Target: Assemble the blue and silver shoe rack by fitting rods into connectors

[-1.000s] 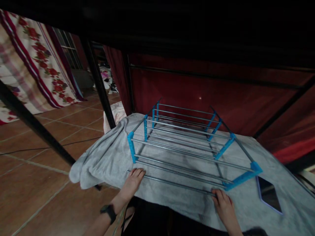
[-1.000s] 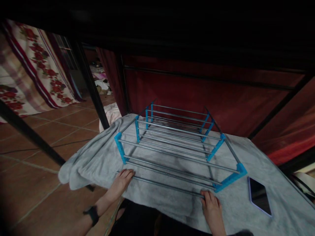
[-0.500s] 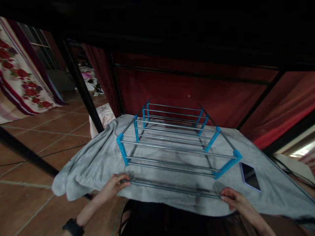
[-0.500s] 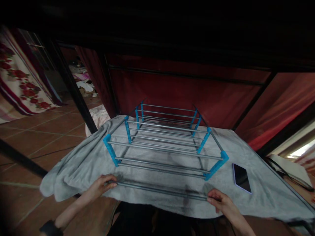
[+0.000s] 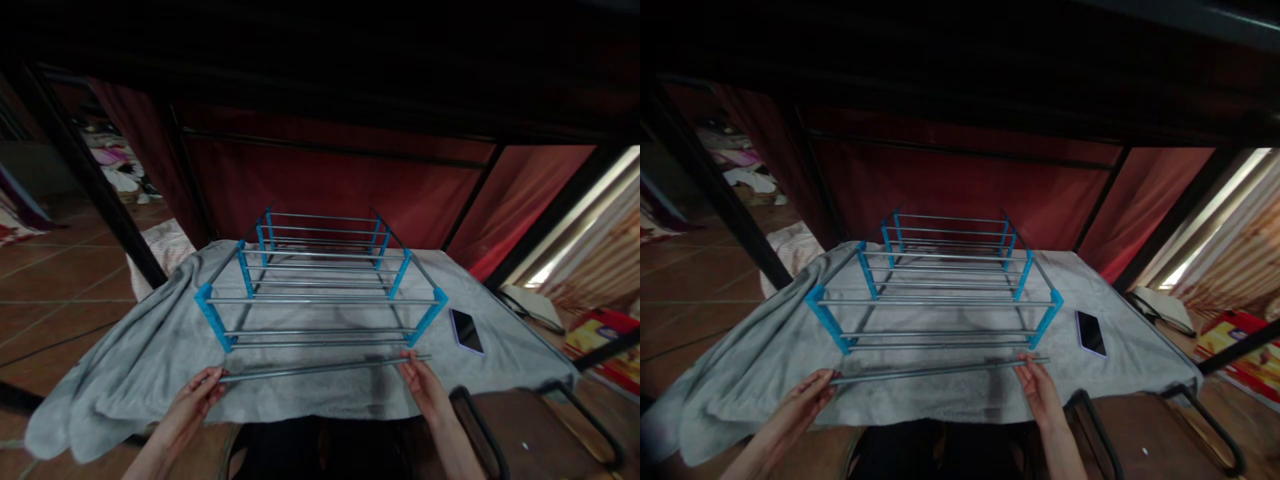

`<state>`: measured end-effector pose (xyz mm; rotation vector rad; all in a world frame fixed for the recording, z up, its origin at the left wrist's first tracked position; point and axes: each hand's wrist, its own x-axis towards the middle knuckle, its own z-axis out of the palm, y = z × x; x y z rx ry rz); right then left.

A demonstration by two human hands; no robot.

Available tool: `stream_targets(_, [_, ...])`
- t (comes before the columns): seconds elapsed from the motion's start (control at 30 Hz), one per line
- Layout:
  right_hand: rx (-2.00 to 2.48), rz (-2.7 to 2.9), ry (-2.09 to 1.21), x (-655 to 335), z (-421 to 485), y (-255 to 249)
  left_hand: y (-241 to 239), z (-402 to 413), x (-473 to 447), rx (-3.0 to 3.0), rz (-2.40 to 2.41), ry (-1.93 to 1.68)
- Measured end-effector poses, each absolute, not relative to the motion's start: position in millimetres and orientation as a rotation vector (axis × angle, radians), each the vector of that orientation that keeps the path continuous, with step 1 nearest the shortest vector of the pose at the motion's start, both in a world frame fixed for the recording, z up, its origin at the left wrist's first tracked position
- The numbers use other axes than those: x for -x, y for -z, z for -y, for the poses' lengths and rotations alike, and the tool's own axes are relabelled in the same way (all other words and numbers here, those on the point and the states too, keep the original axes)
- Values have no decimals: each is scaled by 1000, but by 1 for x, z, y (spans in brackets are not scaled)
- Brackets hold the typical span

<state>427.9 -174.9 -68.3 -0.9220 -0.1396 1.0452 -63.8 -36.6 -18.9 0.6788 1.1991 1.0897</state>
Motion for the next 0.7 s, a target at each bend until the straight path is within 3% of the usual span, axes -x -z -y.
stream_targets(0.13, [884, 135, -1101, -398, 168, 77, 33, 42, 47, -413, -1143, -1240])
stream_targets(0.7, [851, 104, -1133, -332, 151, 74, 43, 70, -61, -296, -1166, -1085])
